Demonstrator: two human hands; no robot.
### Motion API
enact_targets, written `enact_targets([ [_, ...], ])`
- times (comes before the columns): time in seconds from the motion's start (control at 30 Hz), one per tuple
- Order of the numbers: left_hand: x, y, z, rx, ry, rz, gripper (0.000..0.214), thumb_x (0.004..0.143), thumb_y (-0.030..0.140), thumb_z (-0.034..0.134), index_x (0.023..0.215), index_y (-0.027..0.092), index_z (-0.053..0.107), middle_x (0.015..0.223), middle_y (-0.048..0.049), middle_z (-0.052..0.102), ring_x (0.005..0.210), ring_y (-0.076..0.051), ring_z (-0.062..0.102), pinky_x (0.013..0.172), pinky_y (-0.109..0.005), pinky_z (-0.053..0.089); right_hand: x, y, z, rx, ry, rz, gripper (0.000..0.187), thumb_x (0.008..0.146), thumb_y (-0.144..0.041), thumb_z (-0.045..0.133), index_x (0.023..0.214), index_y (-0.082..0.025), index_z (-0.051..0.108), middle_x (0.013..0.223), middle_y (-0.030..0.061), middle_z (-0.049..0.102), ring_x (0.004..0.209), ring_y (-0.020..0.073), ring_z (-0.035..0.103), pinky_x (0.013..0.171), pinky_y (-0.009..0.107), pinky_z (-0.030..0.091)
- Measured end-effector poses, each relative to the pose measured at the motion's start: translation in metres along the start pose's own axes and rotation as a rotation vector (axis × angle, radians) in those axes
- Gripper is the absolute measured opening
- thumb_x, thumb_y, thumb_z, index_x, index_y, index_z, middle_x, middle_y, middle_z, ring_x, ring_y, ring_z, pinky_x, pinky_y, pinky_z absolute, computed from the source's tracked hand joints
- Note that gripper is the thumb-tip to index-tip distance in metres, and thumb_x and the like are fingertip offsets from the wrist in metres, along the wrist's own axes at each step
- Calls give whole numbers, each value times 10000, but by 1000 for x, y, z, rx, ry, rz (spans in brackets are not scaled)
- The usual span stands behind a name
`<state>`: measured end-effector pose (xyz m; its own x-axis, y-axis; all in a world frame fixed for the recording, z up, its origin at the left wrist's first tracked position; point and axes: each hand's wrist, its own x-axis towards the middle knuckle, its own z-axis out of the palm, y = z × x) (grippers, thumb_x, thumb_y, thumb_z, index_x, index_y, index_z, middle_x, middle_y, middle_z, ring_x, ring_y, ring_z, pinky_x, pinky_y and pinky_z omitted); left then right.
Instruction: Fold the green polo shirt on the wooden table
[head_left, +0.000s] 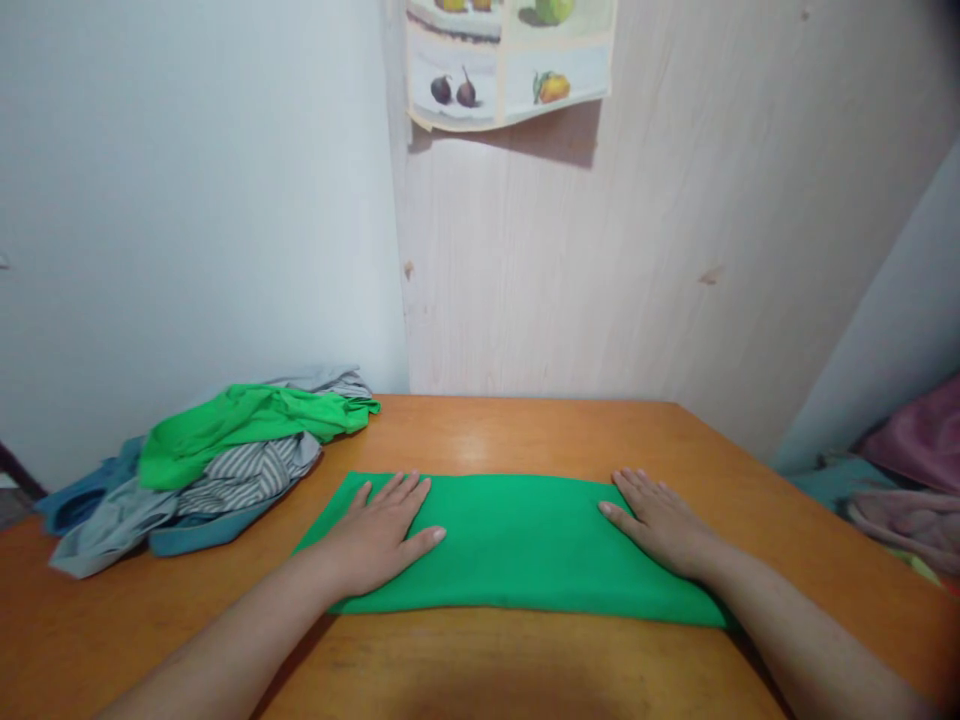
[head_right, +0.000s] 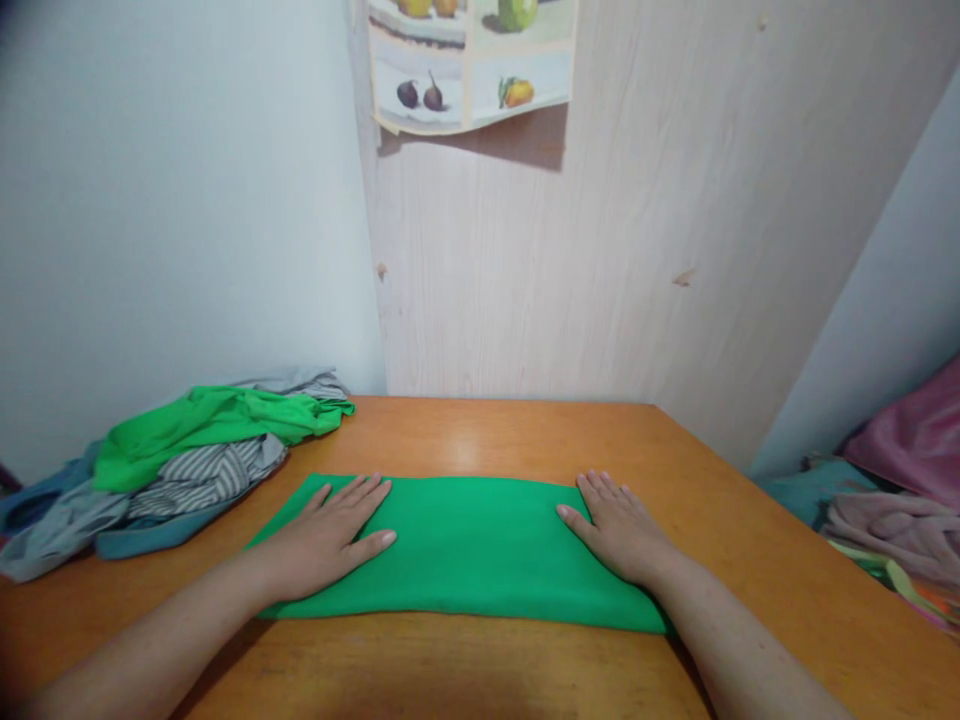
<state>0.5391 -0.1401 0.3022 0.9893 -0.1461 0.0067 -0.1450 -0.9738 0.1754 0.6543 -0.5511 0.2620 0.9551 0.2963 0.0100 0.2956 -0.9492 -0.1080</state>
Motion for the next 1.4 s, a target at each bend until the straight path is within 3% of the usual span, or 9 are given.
enact_targets([
  [0.17, 14, 53, -13, -26, -4, 104, 749, 944, 676, 279, 1526, 206, 311, 1592, -120, 221, 1473, -321, 167, 1160, -578, 97, 1, 0, 3, 5, 30, -10, 982, 854, -803, 168, 1507, -90, 338, 1574, 132, 275, 1460, 308, 192, 1202, 473, 164],
  [0.27, 31, 86, -6, -53, -4, 203, 743, 958, 675, 193, 1544, 221, 252, 1609, -90, 183, 1483, -294, 135, 1173, -548, 99, 3, 1, 5, 5, 38, -20, 991, 850, -808, 158, 1504, -88, 345, 1572, 135, 278, 1458, 315, 200, 1196, 492, 179],
  [0.37, 44, 101, 11, -46, -6, 228, 764, 955, 683, 140, 1556, 216, 200, 1619, -84, 140, 1490, -291, 88, 1173, -565, 66, 5, 2, 7, 0, 35, -21, 1003, 841, -818, 156, 1501, -89, 351, 1570, 135, 282, 1458, 310, 203, 1195, 493, 181],
  [0.57, 48, 89, 31, -28, -44, 217, 770, 942, 704, 112, 1552, 245, 210, 1621, -63, 136, 1491, -271, 94, 1166, -587, 50, 5, 2, 5, 10, 26, -18, 1005, 841, -818, 155, 1505, -87, 342, 1574, 129, 269, 1458, 301, 202, 1200, 476, 167],
  [1.1, 49, 91, 32, -62, -27, 221, 804, 925, 724, 113, 1546, 229, 238, 1616, -77, 148, 1485, -298, 121, 1152, -632, 44, 1, 0, -4, -28, 12, -3, 940, 873, -772, 197, 1513, -96, 323, 1582, 127, 251, 1462, 309, 184, 1190, 499, 183],
  [1.23, 50, 92, 31, -75, -26, 226, 812, 919, 728, 102, 1542, 229, 249, 1616, -81, 150, 1486, -297, 112, 1149, -645, 45, -2, -25, -19, -30, 32, -48, 871, 905, -720, 216, 1502, -99, 349, 1576, 141, 264, 1460, 307, 190, 1184, 501, 197],
  [1.4, 51, 92, 34, -87, -5, 232, 775, 935, 696, 127, 1541, 230, 258, 1614, -90, 171, 1485, -304, 116, 1153, -636, 37, -6, -90, -35, 142, 85, -229, 861, 915, -724, 186, 1512, -121, 336, 1571, 125, 274, 1460, 266, 203, 1196, 444, 193],
])
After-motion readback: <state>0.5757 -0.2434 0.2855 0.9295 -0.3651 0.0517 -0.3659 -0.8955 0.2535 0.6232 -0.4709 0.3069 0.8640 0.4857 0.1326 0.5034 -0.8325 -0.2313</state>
